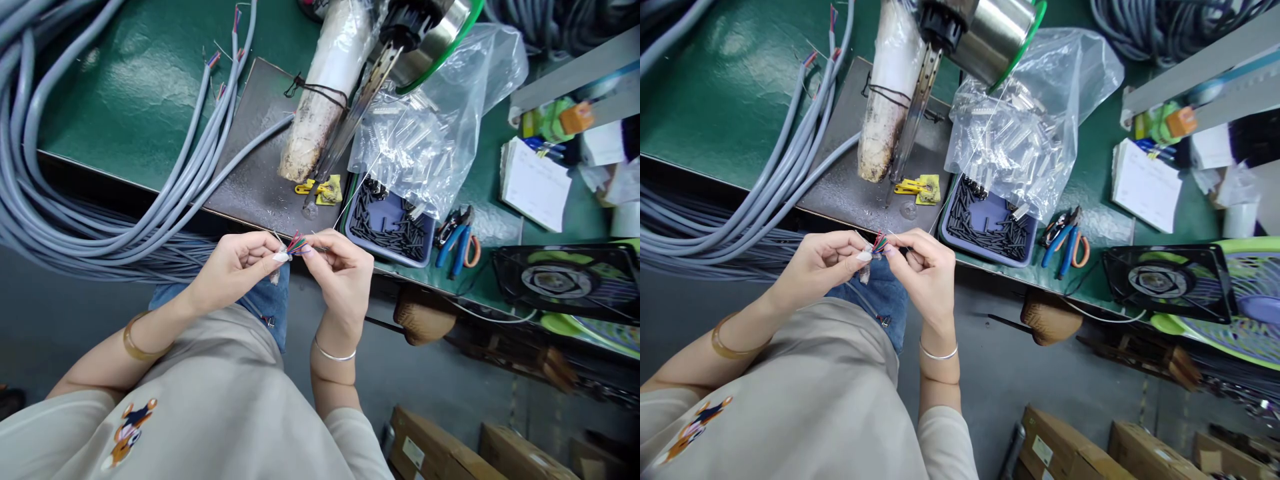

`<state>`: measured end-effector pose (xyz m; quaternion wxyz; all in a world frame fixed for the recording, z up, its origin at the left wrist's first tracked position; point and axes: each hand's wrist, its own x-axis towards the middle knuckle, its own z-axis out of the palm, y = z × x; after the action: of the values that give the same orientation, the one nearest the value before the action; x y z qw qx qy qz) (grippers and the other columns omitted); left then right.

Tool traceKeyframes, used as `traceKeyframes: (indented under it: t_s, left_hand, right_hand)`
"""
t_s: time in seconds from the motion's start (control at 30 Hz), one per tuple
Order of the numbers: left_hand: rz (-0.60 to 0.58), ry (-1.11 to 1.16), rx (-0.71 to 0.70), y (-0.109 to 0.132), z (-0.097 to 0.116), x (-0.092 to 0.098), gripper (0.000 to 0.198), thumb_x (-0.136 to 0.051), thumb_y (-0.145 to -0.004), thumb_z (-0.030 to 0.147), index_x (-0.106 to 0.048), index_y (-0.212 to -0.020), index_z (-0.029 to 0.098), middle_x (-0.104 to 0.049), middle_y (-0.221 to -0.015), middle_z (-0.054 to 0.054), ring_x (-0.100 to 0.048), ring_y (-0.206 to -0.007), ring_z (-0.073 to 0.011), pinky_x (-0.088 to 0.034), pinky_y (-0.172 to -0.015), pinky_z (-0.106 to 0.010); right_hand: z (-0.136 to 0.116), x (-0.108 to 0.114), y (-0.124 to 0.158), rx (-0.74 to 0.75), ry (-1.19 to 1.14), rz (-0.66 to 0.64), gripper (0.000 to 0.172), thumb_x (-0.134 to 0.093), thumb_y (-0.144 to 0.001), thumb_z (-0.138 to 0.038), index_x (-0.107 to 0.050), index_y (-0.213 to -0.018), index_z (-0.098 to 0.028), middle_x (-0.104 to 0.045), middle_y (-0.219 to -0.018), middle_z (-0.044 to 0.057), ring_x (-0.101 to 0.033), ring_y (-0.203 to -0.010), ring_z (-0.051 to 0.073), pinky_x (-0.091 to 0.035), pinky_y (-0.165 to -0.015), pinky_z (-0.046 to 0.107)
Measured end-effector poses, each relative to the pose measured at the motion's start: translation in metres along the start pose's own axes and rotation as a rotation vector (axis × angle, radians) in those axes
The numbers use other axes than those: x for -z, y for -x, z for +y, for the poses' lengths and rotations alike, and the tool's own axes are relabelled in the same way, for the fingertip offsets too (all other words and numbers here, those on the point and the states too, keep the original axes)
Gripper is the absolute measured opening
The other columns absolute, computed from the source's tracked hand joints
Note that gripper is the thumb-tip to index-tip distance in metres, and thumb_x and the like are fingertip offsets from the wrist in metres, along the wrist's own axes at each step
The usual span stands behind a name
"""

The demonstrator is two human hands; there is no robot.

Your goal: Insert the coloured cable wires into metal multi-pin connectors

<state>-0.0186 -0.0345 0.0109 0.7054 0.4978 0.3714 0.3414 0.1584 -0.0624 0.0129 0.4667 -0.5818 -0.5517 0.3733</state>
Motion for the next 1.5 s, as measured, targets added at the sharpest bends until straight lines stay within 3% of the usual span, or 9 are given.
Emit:
traceKeyframes:
  t_s: [0.2,0.4,0.63,0.8,0.87,1.1,1.33,1.5]
  left_hand:
    - [0.011,-0.035,-0.005,0.001,-0.002,-0.001,0.023,-0.070,-0.087,0.034,-0.066,-0.080,0.013,-0.063,-0.065,-0.001,-0.058,-0.056,-0.0086,-0.049,-0.055,-0.019]
    - [-0.009,-0.057,-0.014,0.002,-0.003,0.000,0.020,-0.068,-0.088,0.030,-0.065,-0.080,0.013,-0.063,-0.064,0.000,-0.057,-0.057,-0.0083,-0.048,-0.056,-0.018]
    - [0.019,-0.011,-0.019,0.004,-0.002,-0.002,0.028,-0.070,-0.089,0.039,-0.062,-0.080,0.014,-0.062,-0.063,0.000,-0.054,-0.052,-0.0071,-0.045,-0.051,-0.017]
    - [0.103,0.088,-0.006,0.005,-0.001,-0.004,0.039,-0.074,-0.086,0.050,-0.056,-0.080,0.016,-0.056,-0.056,0.005,-0.035,-0.039,-0.0024,-0.025,-0.037,-0.017]
    - [0.126,0.071,-0.013,0.005,-0.002,-0.005,0.038,-0.075,-0.084,0.049,-0.058,-0.082,0.016,-0.058,-0.058,0.004,-0.039,-0.041,-0.0032,-0.028,-0.038,-0.017]
    - [0.148,0.021,-0.028,0.002,-0.005,-0.005,0.033,-0.078,-0.083,0.044,-0.064,-0.085,0.014,-0.066,-0.067,0.000,-0.054,-0.051,-0.0066,-0.040,-0.046,-0.017]
    - [0.126,0.021,-0.039,0.003,-0.004,-0.006,0.025,-0.077,-0.084,0.035,-0.067,-0.086,0.013,-0.068,-0.070,-0.001,-0.061,-0.059,-0.0078,-0.047,-0.055,-0.016]
    - [0.131,-0.039,-0.035,0.003,-0.005,-0.006,0.027,-0.078,-0.083,0.038,-0.068,-0.085,0.013,-0.070,-0.072,-0.003,-0.064,-0.062,-0.0104,-0.050,-0.059,-0.019]
  right_hand:
    - [-0.001,0.000,0.000,-0.022,0.031,0.014,0.010,-0.070,-0.086,-0.027,-0.077,-0.082,-0.021,-0.066,-0.075,0.002,-0.056,-0.064,0.011,-0.036,-0.050,0.024]
    - [-0.004,0.001,-0.001,-0.007,0.011,-0.007,0.008,-0.070,-0.085,-0.025,-0.077,-0.083,-0.020,-0.069,-0.080,0.002,-0.046,-0.056,0.007,-0.024,-0.046,0.024]
    - [-0.005,-0.001,0.000,-0.033,0.040,-0.011,0.010,-0.066,-0.084,-0.022,-0.070,-0.075,-0.018,-0.058,-0.069,-0.004,-0.027,-0.046,0.003,-0.017,-0.044,0.024]
    - [-0.002,-0.010,0.010,0.161,0.116,0.064,0.009,-0.067,-0.086,-0.022,-0.070,-0.078,-0.021,-0.062,-0.072,-0.003,-0.031,-0.048,0.005,-0.023,-0.045,0.025]
    - [0.000,-0.012,0.013,0.191,0.142,0.108,0.009,-0.068,-0.088,-0.024,-0.071,-0.079,-0.022,-0.063,-0.073,-0.002,-0.032,-0.048,0.006,-0.026,-0.046,0.026]
    - [0.002,-0.009,0.011,-0.008,0.035,0.113,0.013,-0.072,-0.087,-0.034,-0.075,-0.082,-0.022,-0.066,-0.079,0.002,-0.050,-0.062,0.011,-0.034,-0.050,0.026]
    - [0.001,-0.008,0.007,-0.060,-0.015,0.131,0.010,-0.075,-0.084,-0.031,-0.076,-0.080,-0.021,-0.064,-0.074,0.001,-0.052,-0.063,0.010,-0.036,-0.050,0.024]
    - [-0.001,-0.007,0.005,-0.056,0.002,0.115,0.011,-0.074,-0.084,-0.031,-0.075,-0.080,-0.020,-0.065,-0.075,0.001,-0.054,-0.064,0.011,-0.036,-0.049,0.023]
